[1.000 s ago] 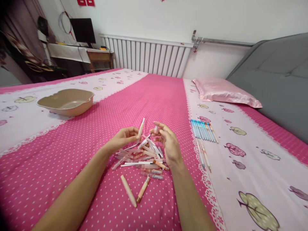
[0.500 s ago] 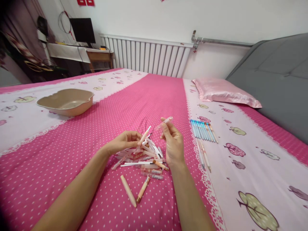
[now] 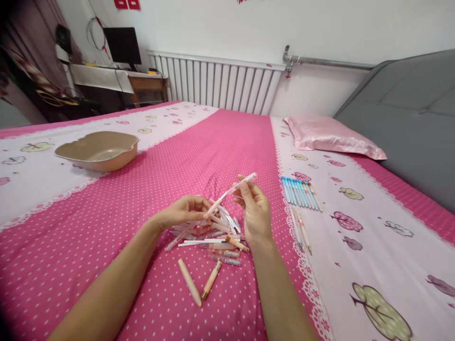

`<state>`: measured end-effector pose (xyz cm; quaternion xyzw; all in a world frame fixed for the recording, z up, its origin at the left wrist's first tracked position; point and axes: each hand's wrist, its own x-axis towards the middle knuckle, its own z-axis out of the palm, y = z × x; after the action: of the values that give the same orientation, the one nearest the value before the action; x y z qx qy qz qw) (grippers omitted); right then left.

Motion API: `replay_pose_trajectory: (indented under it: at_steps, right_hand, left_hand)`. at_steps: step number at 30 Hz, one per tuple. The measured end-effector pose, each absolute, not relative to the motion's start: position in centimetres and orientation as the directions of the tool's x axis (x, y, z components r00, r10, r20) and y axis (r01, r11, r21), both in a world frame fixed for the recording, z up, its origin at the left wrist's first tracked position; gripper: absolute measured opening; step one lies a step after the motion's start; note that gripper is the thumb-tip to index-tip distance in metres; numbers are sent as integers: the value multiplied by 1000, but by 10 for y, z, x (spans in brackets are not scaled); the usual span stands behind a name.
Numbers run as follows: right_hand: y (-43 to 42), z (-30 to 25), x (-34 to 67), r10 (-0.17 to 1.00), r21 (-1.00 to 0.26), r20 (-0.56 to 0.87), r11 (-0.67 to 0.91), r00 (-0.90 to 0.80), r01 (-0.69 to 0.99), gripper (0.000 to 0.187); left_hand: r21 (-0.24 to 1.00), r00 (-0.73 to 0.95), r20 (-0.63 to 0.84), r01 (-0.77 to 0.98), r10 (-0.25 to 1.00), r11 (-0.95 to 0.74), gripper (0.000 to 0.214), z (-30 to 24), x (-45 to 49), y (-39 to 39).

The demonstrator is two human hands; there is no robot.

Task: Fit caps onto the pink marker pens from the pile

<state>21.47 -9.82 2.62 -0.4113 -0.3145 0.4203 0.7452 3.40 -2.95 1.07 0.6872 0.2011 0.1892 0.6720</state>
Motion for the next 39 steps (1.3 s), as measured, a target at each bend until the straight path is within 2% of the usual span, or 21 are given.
replay_pose_trajectory:
  at_steps: [6, 17, 27, 30, 36, 39]
  right_hand:
    - [-99, 27, 215, 886, -908, 140, 293, 442, -300, 30]
    - [-99, 21, 212, 923, -948, 152, 238, 354, -213, 26]
    - [-100, 25, 210, 918, -962, 182, 241, 351, -132, 26]
    - [-100, 25, 211, 906, -952, 173, 253, 386, -169, 29]
    - [-97, 27, 220, 821, -859, 104, 359, 562, -365, 33]
    - [-96, 27, 225, 786, -837, 95, 396, 610, -379, 30]
  left_hand:
    - [1000, 868, -8, 13, 497, -6, 23, 13, 34, -31]
    - [1000, 860, -6, -4, 511, 18, 24, 9, 33, -28]
    - [1000, 864, 0, -2, 503, 2, 23, 11, 33, -30]
    - [1000, 865, 9, -6, 501, -8, 25, 10, 33, -29]
    - [1000, 874, -6, 9, 485, -4, 27, 9, 32, -28]
    - [1000, 862, -14, 18, 506, -3, 28, 11, 32, -29]
